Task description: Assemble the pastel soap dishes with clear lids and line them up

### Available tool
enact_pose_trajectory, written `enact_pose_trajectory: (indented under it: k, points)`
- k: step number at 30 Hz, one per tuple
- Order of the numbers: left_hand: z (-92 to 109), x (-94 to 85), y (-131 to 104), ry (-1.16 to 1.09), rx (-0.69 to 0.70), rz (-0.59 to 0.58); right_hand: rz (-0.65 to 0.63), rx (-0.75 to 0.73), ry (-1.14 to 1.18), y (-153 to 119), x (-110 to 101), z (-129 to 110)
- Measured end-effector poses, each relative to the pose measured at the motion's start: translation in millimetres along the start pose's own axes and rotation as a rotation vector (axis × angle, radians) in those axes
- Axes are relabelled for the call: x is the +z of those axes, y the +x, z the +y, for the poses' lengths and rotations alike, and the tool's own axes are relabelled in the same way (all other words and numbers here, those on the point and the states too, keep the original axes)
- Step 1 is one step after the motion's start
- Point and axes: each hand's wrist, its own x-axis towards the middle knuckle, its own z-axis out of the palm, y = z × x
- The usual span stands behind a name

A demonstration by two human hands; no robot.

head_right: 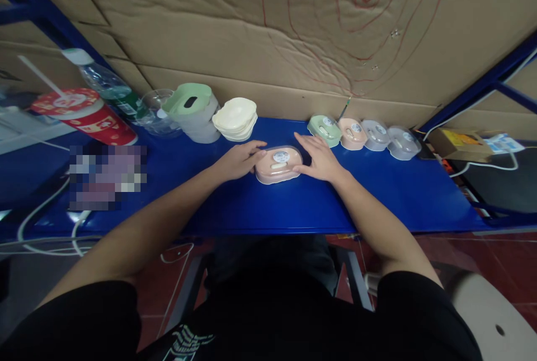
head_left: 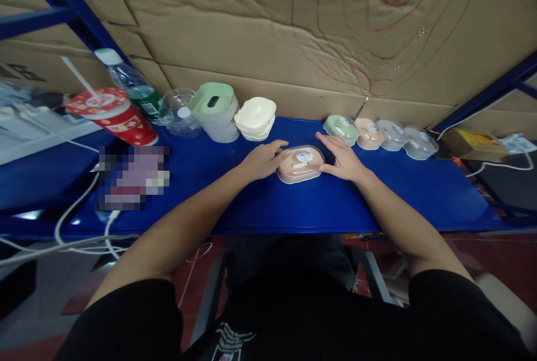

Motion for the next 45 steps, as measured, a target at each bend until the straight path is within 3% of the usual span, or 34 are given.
enact_pose_trajectory:
  k: [2, 5, 7, 15, 22, 31, 40, 45]
  points:
    - [0.1, -0.1, 0.0, -0.013, 0.004, -0.017, 0.014, -0.076, -0.017, 2.1, 1.0, -10.8]
    - [1.3, -0.3, -0.1, -0.036, 0.02, -0.047, -0.065, -0.188, -0.055, 4.2, 3.4, -26.7]
    - [2.4, -0.9, -0.6, -0.044, 0.017, -0.054, -0.079, -0.188, -0.11, 4.1, 1.9, -31.5]
    - [1.8, -3.5, -3.0, -0.049, 0.021, -0.035, 0.166, 0.192, -0.446, -1.3, -24.4, -18.2]
    - [-1.9, -1.7, -0.6, -0.005, 0.053, -0.101, 0.03, 0.114, -0.249, 4.0, -11.9, -30.1]
    - [-3.3, -2.2, -0.5, 0.042, 0.105, -0.152, 0.216, 0.458, -0.351, -6.6, -40.8, -12.8]
    - [-3.4, -1.5, -0.2, 0.091, 0.109, -0.189, 0.161, 0.174, -0.096, 5.4, 2.9, -19.2]
    - [-3.8, -2.4, -1.2, 0.114, 0.12, -0.191, 0.211, 0.247, -0.116, 1.6, -11.7, -10.2]
